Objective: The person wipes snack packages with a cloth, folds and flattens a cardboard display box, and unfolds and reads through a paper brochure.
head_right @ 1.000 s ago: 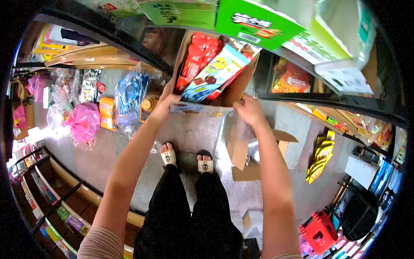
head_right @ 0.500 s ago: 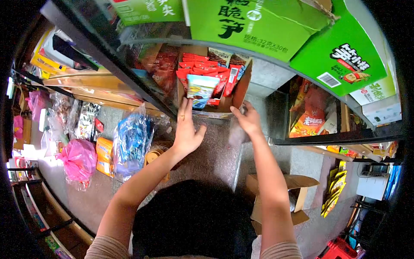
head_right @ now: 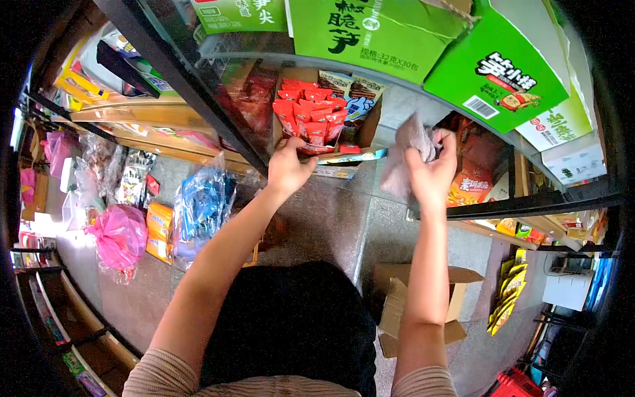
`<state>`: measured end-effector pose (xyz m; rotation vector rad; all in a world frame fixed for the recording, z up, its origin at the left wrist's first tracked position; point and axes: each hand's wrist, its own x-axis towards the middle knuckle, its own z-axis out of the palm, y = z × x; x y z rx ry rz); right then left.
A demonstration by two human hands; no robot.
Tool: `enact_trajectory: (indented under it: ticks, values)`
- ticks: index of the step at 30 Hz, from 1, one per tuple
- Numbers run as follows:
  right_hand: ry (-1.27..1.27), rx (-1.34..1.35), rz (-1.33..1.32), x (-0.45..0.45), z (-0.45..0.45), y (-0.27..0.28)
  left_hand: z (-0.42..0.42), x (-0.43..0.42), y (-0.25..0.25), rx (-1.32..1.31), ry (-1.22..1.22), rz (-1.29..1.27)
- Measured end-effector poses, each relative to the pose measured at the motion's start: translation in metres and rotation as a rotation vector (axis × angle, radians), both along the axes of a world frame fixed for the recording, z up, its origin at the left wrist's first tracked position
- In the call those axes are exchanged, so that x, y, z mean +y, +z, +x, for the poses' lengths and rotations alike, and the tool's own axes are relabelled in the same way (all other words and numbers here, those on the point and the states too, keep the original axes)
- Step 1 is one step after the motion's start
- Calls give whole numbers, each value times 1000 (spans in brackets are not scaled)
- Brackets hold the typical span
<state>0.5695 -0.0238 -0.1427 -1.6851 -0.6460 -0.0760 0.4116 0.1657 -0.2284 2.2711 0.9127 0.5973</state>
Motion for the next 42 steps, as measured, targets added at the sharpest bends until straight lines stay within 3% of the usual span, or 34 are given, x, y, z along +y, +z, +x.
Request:
enact_trajectory:
  ticks: [2,4,6,8,12,14,16,18,23,30,32,33,34,36,38,39,42]
  values:
    - [-47,-306,173,33,-29,26,-3,-1,-9,0,2,51]
    - [225,-598,65,65,-38,37,-9,-3,-10,-18,-138,309]
    - [392,-945,-350,108,-49,44,-10,-6,-12,20,-146,339]
    - [374,-1157,-778,139,-42,11,-12,-7,-5,48,-170,483]
    - [379,-1097,-1044,158,-34,2,-8,4,-12,57,-256,518]
    - [334,-1281,-1133,163,-34,0,-3,6,-13,80,-283,500]
    - [362,-1358,-1139,160,-31,-2,0,5,-6,71,-286,398]
    - [367,-1515,-963,157,-33,-3,1,8,-7,107,-309,354]
    - [495,-1195,-972,167,-30,2,2,2,-24,219,-269,384]
    - [419,-908,-600,158,-19,0,-1,4,-25,143,-292,444]
    - [312,-636,-469,152,-16,7,-2,4,-28,136,-290,458]
    - [236,-833,-368,151,-12,11,-2,3,-28,114,-282,462]
    - [244,-830,-367,149,-20,20,-3,4,-27,96,-272,468]
    - [461,-1272,-699,136,-37,31,-4,4,-24,111,-273,461]
    - [461,-1404,-865,137,-32,-8,-4,2,-15,373,-331,269]
    - [428,-1398,-890,139,-23,-9,-2,5,-22,201,-266,457]
    - [443,-1349,-879,142,-10,-11,-1,7,-23,113,-245,454]
